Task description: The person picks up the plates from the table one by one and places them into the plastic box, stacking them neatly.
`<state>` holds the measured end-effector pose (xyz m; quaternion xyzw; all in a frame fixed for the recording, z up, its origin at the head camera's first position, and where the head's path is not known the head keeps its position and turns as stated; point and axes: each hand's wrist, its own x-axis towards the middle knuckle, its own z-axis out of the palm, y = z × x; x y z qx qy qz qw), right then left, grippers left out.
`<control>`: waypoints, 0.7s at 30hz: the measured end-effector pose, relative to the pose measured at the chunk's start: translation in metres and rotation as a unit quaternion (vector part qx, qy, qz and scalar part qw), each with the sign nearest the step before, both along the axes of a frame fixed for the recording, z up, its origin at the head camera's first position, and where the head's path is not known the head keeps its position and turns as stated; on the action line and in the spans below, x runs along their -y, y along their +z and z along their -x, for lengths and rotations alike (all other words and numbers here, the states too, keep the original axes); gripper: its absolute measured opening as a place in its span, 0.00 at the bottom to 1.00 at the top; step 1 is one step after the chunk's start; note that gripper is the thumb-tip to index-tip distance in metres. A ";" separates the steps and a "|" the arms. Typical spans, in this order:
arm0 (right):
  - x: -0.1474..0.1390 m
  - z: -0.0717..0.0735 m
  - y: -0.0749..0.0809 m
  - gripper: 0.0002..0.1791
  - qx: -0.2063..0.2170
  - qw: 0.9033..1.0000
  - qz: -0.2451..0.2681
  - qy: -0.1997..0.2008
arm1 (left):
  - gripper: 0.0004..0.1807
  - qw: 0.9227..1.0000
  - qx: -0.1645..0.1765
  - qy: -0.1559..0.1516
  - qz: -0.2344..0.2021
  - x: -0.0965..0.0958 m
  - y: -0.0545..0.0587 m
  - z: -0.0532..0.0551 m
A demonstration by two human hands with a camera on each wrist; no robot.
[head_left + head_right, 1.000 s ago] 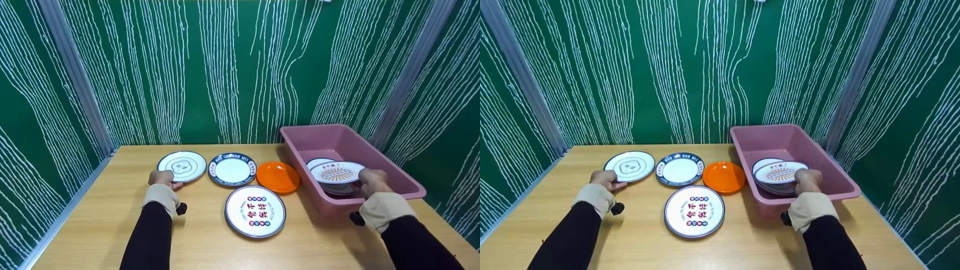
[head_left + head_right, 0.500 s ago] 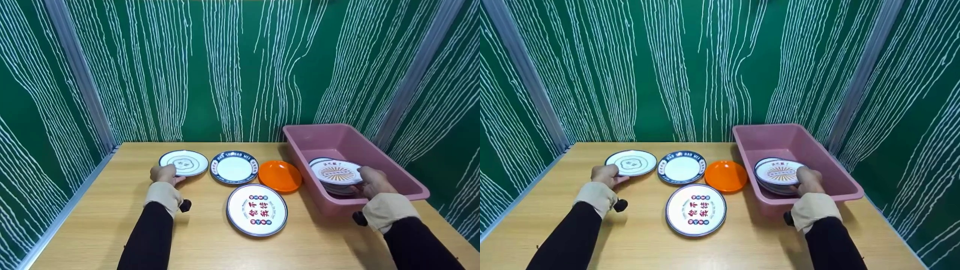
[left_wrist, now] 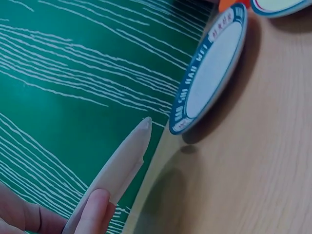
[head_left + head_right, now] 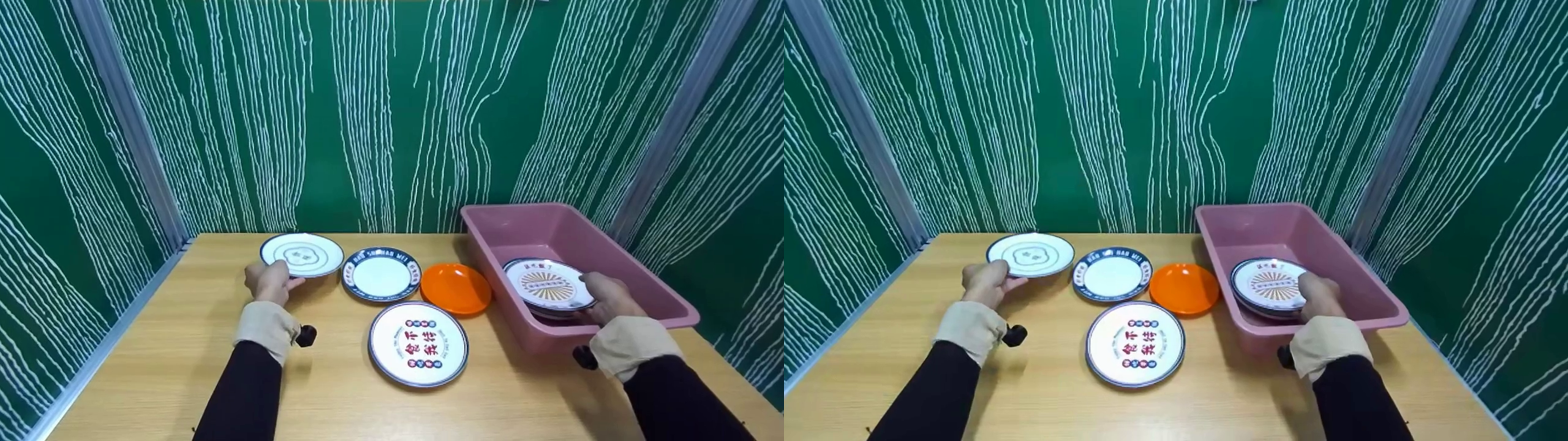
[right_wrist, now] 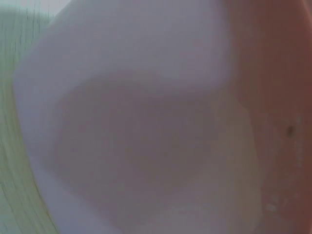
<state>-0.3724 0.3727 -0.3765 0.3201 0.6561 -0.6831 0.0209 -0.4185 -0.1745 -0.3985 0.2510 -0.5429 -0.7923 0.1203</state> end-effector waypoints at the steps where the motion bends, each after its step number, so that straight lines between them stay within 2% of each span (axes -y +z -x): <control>1: 0.000 0.000 0.000 0.27 -0.003 1.000 0.005 -0.001 | 0.38 1.000 0.001 0.000 -0.001 -0.001 0.001 -0.001; 6: 0.001 0.000 0.001 0.32 -0.002 1.000 0.009 0.016 | 0.36 1.000 0.002 -0.004 -0.006 -0.004 0.004 -0.005; 8: 0.000 -0.001 0.000 0.28 -0.006 0.999 0.002 0.033 | 0.35 1.000 -0.001 -0.007 -0.005 -0.007 0.005 -0.006; 13: 0.001 -0.002 -0.001 0.11 -0.026 0.997 0.017 0.067 | 0.33 1.000 -0.008 -0.011 -0.007 -0.014 0.007 -0.010; 17: 0.002 -0.003 0.000 0.10 -0.027 0.997 0.041 0.065 | 0.33 0.999 -0.022 -0.021 -0.012 -0.022 0.010 -0.014; 21: 0.006 -0.003 0.000 0.08 -0.041 0.998 0.042 0.027 | 0.31 0.998 -0.035 -0.044 -0.006 -0.030 0.015 -0.016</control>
